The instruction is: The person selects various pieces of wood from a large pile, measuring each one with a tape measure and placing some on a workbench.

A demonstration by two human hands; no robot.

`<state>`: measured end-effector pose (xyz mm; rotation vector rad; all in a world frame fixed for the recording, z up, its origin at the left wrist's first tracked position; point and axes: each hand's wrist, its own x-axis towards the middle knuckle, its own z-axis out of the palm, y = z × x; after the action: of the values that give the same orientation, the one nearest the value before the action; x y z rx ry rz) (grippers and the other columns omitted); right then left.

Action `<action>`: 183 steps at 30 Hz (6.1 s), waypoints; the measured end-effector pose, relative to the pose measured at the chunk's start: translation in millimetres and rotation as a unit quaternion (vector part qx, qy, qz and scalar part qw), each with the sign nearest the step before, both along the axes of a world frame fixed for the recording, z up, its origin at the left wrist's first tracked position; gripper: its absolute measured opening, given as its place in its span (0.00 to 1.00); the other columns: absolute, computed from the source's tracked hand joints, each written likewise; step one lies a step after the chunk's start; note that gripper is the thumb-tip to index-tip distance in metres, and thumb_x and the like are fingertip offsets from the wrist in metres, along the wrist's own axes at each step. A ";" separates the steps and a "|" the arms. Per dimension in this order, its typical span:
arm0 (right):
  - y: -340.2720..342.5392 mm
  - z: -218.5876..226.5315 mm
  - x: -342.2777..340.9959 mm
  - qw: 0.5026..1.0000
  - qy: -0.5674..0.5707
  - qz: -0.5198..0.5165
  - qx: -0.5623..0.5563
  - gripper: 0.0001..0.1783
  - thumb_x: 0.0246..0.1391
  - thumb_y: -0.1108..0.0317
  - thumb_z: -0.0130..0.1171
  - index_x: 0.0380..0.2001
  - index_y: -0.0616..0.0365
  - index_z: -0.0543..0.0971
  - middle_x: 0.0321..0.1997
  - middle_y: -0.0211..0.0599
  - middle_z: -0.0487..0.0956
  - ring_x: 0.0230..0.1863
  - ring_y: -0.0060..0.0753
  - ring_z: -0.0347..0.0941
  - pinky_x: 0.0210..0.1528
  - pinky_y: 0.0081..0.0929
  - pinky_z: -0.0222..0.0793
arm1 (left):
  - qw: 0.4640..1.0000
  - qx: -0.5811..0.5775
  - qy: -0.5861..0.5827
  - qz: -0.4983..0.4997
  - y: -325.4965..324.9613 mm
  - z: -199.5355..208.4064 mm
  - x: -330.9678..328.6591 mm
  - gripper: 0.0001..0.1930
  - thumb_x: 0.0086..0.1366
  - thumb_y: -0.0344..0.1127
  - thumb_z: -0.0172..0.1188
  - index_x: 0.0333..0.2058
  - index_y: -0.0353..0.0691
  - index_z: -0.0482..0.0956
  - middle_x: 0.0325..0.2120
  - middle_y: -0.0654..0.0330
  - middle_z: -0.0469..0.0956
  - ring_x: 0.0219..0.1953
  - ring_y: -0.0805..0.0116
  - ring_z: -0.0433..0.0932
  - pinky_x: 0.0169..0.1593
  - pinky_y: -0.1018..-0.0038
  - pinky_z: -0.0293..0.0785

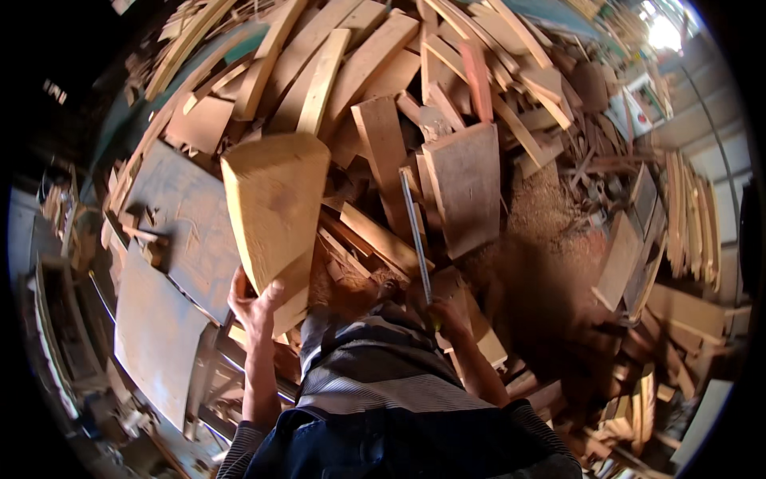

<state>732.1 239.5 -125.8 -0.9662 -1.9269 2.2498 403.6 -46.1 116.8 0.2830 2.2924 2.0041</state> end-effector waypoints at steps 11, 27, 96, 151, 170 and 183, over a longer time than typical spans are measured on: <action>-53.9 44.7 -4.7 0.932 0.037 -0.310 -0.185 0.25 0.54 0.58 0.59 0.52 0.61 0.75 0.37 0.36 0.79 0.32 0.30 0.78 0.33 0.25 0.76 | 0.945 0.255 -0.178 -0.095 122.9 -25.5 -65.1 0.26 0.66 0.47 0.69 0.55 0.35 0.77 0.51 0.56 0.80 0.53 0.64 0.77 0.61 0.67 0.71; -115.4 139.7 -70.1 0.877 0.078 -0.421 -0.217 0.16 0.54 0.62 0.64 0.43 0.58 0.79 0.36 0.32 0.78 0.37 0.25 0.72 0.39 0.25 0.68 | 0.940 0.049 -0.077 -0.329 113.4 -128.2 -134.3 0.42 0.70 0.70 0.45 0.73 0.49 0.57 0.72 0.53 0.56 0.72 0.53 0.56 0.73 0.53 0.55; -116.5 54.0 111.4 0.809 -0.083 -0.555 -0.175 0.14 0.64 0.61 0.62 0.39 0.63 0.84 0.29 0.33 0.82 0.29 0.25 0.77 0.33 0.25 0.73 | 0.668 -0.320 -0.293 -0.604 119.7 -220.1 18.3 0.15 0.71 0.45 0.61 0.47 0.40 0.76 0.32 0.66 0.77 0.31 0.79 0.74 0.32 0.79 0.71; -66.8 -60.0 22.7 0.908 -0.254 -0.280 -0.179 0.11 0.50 0.63 0.63 0.26 0.61 0.85 0.22 0.34 0.78 0.20 0.27 0.71 0.24 0.29 0.66 | 0.851 -0.172 -0.314 -0.385 106.4 -176.3 -44.9 0.17 0.70 0.49 0.60 0.34 0.38 0.78 0.26 0.67 0.75 0.31 0.79 0.73 0.33 0.76 0.69; -34.9 -78.9 33.2 0.933 -0.268 -0.231 -0.065 0.11 0.49 0.64 0.65 0.25 0.62 0.85 0.24 0.37 0.79 0.22 0.33 0.73 0.29 0.33 0.70 | 0.836 -0.221 -0.192 -0.463 141.8 -155.4 -20.0 0.17 0.67 0.44 0.61 0.39 0.31 0.81 0.30 0.60 0.82 0.34 0.72 0.80 0.39 0.72 0.76; -98.8 -146.2 36.0 0.898 -0.359 -0.243 -0.073 0.16 0.52 0.54 0.60 0.26 0.56 0.85 0.29 0.48 0.84 0.35 0.46 0.83 0.38 0.42 0.74 | 0.845 -0.028 -0.181 -0.503 177.3 -6.0 -63.0 0.13 0.68 0.34 0.64 0.47 0.33 0.79 0.34 0.64 0.81 0.34 0.79 0.75 0.38 0.77 0.72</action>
<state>768.1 140.7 -272.0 -2.2478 -1.4105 1.8887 340.6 131.2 110.9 0.8100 1.4423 1.2761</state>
